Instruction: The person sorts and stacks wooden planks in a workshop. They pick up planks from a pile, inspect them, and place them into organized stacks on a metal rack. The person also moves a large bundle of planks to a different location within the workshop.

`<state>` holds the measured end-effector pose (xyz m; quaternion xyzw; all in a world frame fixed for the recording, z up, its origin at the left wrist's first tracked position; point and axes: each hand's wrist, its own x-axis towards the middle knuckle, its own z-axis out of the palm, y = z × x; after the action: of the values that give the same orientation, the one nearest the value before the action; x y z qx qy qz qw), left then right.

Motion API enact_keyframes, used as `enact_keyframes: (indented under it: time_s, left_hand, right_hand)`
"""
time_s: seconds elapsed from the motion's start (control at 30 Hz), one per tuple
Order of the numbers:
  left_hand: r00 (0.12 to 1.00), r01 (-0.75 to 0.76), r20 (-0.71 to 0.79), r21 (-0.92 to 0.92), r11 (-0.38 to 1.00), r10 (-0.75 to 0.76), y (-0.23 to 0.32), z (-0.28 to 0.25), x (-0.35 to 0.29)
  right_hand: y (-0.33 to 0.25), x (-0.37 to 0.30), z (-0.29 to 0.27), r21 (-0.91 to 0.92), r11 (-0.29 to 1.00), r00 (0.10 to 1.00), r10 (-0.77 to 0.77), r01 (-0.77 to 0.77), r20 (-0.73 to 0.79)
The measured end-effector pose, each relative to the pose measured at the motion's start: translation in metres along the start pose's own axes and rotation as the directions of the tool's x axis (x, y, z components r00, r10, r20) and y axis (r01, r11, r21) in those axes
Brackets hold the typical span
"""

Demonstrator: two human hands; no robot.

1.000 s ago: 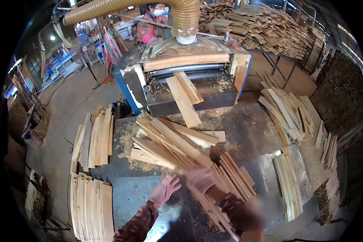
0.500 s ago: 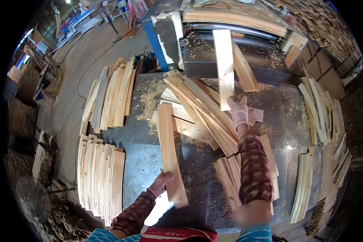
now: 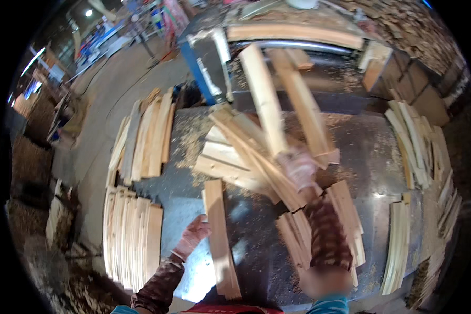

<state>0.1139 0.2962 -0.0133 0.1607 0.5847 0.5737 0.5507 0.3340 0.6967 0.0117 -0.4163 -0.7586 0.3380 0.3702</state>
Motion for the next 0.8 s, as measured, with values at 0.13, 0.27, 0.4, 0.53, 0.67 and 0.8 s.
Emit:
enact_keyframes:
  time_s: [0.13, 0.27, 0.4, 0.53, 0.67, 0.8]
  left_hand:
    - [0.994, -0.089, 0.045, -0.184, 0.979, 0.099, 0.104, 0.086, 0.033]
    - [0.997, -0.070, -0.063, -0.409, 0.910, 0.048, 0.109, 0.084, 0.076]
    - [0.955, -0.115, -0.298, -0.348, 0.931, 0.007, 0.130, 0.073, 0.098]
    - [0.913, -0.376, -0.363, -0.577, 0.725, 0.184, 0.207, -0.045, 0.130]
    - [0.770, -0.622, -0.465, -0.391, 0.678, 0.438, 0.261, -0.046, 0.132]
    - [0.952, -0.295, -0.003, -0.290, 0.910, 0.307, 0.188, 0.003, 0.089]
  right_hand:
    - [-0.117, -0.100, -0.014, 0.210, 0.964, 0.878, 0.043, -0.161, 0.476]
    - [-0.137, -0.152, -0.031, 0.114, 0.990, 0.634, -0.038, -0.080, 0.773]
    - [0.018, -0.122, -0.063, 0.640, -0.038, 0.641, -0.023, -0.768, 0.767]
    - [-0.053, -0.006, -0.104, 0.905, -0.048, 0.825, 0.393, -0.422, 0.406]
    - [-0.093, 0.017, -0.117, -0.108, 0.993, 0.976, 0.059, -0.037, 0.210]
    - [-0.083, -0.064, -0.048, 0.848, 0.057, 0.849, 0.085, -0.526, 0.521]
